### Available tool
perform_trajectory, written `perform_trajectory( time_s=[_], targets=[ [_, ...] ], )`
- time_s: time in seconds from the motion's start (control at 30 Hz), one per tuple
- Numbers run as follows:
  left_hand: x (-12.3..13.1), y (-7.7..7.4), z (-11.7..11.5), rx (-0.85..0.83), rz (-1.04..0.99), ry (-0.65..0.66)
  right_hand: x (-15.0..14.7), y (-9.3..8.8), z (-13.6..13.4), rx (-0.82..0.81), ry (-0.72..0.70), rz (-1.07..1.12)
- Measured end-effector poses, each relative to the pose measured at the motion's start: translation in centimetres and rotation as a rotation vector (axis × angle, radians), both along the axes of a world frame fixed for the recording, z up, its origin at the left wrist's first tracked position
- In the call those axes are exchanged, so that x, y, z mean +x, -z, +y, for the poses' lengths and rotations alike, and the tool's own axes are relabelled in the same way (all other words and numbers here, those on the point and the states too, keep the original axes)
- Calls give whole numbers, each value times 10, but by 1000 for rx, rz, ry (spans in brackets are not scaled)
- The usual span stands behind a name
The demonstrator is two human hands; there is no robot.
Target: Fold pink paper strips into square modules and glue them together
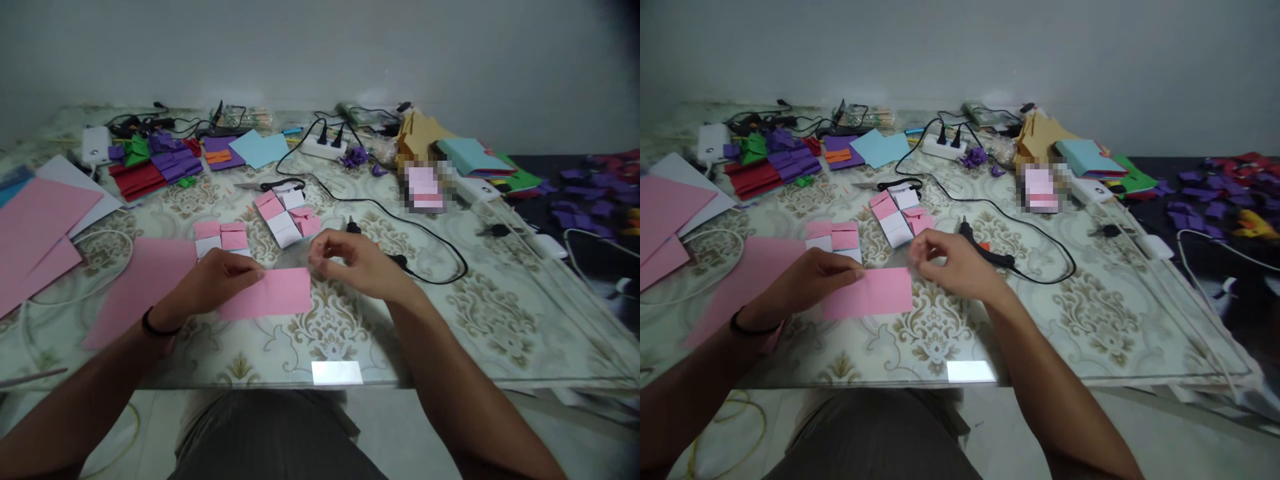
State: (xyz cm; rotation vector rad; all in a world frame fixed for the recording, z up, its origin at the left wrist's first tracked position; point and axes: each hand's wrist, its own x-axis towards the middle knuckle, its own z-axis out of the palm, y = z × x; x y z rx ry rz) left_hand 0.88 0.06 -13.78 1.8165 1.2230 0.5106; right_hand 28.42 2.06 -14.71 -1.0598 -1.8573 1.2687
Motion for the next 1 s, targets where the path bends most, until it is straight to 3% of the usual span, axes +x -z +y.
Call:
perform_trajectory(
  time_s=[0.1,0.3,0.6,0.8,1.0],
  targets=[
    [10,3,-5,18,32,34,-19,5,-11,-15,-41,-25],
    [16,8,-8,-80,-77,-20,-38,16,-20,3,-71,-18],
    [12,20,-6,-70,-44,32,-41,19,-22,-51,-53,4],
    [8,14,-1,-192,-119,15,-36,16,-18,-163,-25,39],
    [-8,10,10,-208,-177,-1,-18,6,-9,-170,20,52]
  ],
)
